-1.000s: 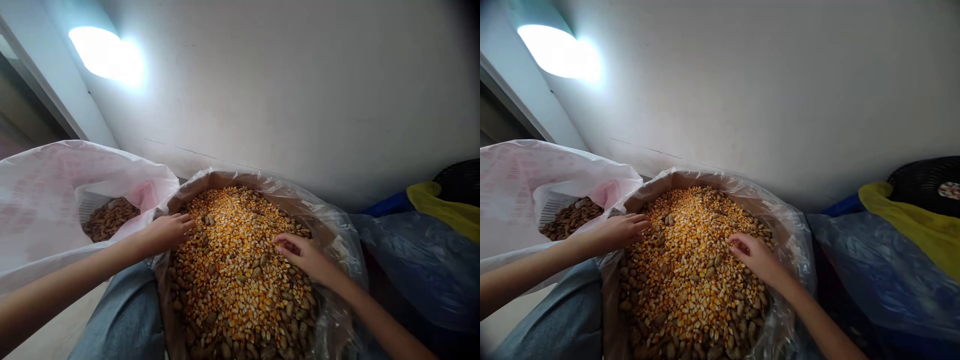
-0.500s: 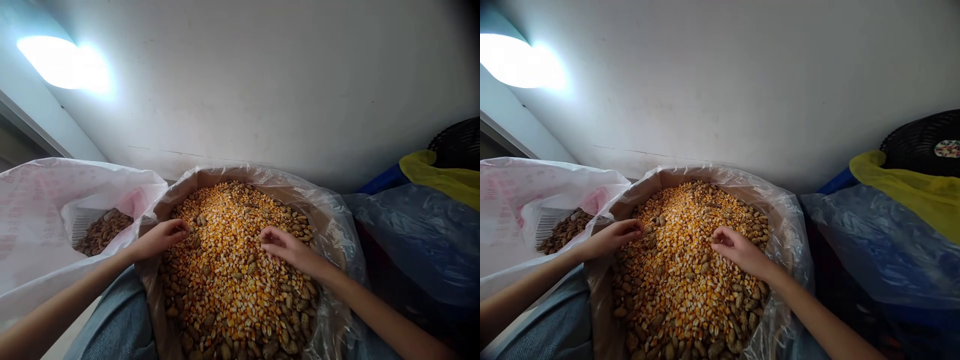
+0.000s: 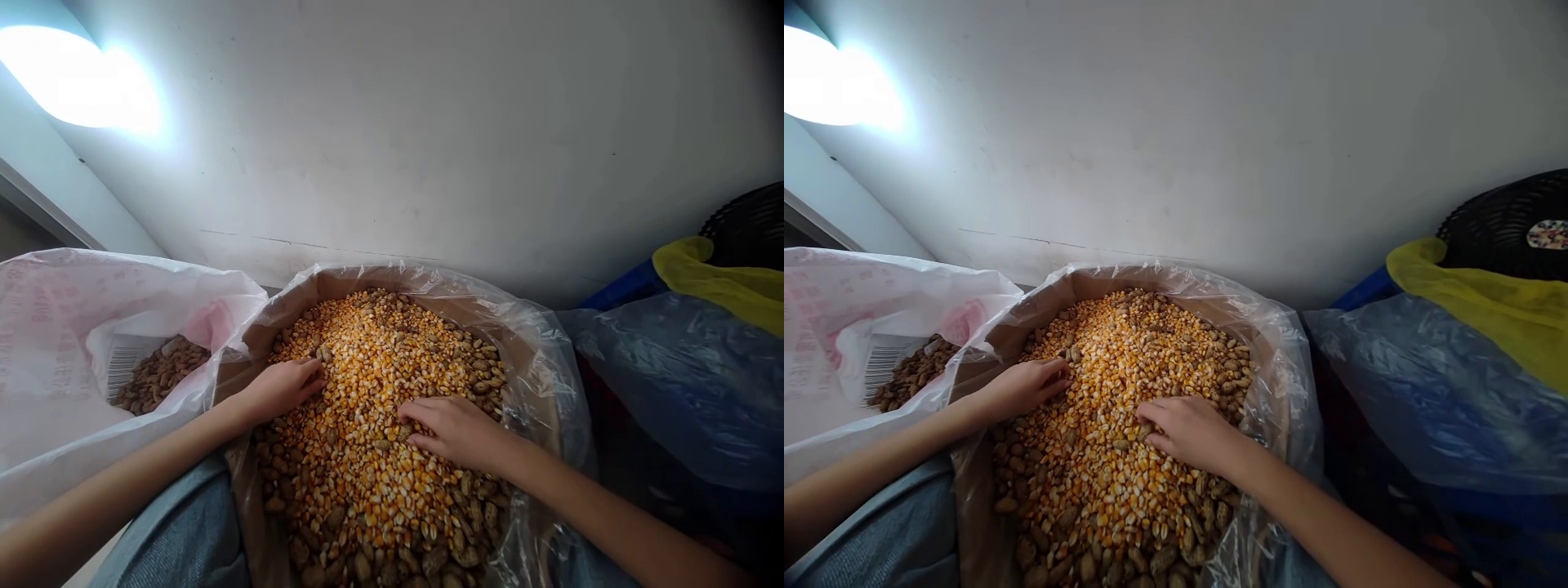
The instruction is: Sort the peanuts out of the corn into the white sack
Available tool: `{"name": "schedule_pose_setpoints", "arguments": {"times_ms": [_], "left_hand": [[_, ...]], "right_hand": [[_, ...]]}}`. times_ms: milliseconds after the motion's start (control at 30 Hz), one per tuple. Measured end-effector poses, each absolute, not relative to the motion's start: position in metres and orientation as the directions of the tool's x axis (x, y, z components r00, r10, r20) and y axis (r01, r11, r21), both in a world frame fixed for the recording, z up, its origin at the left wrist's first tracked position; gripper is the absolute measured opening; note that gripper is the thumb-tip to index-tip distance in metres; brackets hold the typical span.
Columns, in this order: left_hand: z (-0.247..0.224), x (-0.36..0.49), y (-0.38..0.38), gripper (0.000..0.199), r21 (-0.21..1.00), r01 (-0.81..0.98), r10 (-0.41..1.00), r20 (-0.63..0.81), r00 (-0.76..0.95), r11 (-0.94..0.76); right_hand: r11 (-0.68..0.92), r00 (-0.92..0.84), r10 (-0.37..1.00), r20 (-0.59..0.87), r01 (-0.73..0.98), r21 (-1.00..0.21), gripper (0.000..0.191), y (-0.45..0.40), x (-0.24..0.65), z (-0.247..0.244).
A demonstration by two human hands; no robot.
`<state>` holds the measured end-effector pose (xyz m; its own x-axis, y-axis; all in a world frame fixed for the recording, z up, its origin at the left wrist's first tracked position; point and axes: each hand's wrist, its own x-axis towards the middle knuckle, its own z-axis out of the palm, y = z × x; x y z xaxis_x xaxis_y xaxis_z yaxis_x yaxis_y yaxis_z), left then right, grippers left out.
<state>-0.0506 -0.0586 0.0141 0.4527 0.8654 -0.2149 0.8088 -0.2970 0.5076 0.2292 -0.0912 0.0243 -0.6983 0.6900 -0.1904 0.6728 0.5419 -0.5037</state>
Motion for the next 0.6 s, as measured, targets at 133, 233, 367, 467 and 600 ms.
{"name": "schedule_pose_setpoints", "arguments": {"times_ms": [133, 233, 367, 467, 600], "left_hand": [[0.014, -0.055, -0.057, 0.023, 0.619, 0.749, 0.883, -0.188, 0.431, -0.234], [0.01, -0.058, -0.054, 0.022, 0.679, 0.714, 0.923, -0.143, 0.357, -0.171], [0.003, -0.064, -0.049, 0.019, 0.804, 0.594, 0.933, -0.191, 0.305, -0.03], [0.002, -0.067, -0.047, 0.015, 0.882, 0.445, 0.911, -0.3, 0.282, 0.153], [0.008, -0.069, -0.052, 0.021, 0.923, 0.323, 0.901, -0.308, 0.304, 0.207]], "right_hand": [[0.661, -0.77, 0.62, -0.152, 0.617, -0.427, 0.022, -0.089, 0.232, 0.021], [0.62, -0.773, 0.617, -0.146, 0.592, -0.514, 0.018, -0.087, 0.232, 0.021], [0.201, -0.657, 0.732, -0.178, 0.458, -0.866, 0.018, -0.08, 0.232, 0.028], [-0.237, -0.566, 0.796, -0.215, 0.036, -0.971, 0.016, -0.073, 0.238, 0.036], [-0.405, -0.529, 0.83, -0.18, -0.349, -0.845, 0.014, -0.07, 0.255, 0.045]]}}
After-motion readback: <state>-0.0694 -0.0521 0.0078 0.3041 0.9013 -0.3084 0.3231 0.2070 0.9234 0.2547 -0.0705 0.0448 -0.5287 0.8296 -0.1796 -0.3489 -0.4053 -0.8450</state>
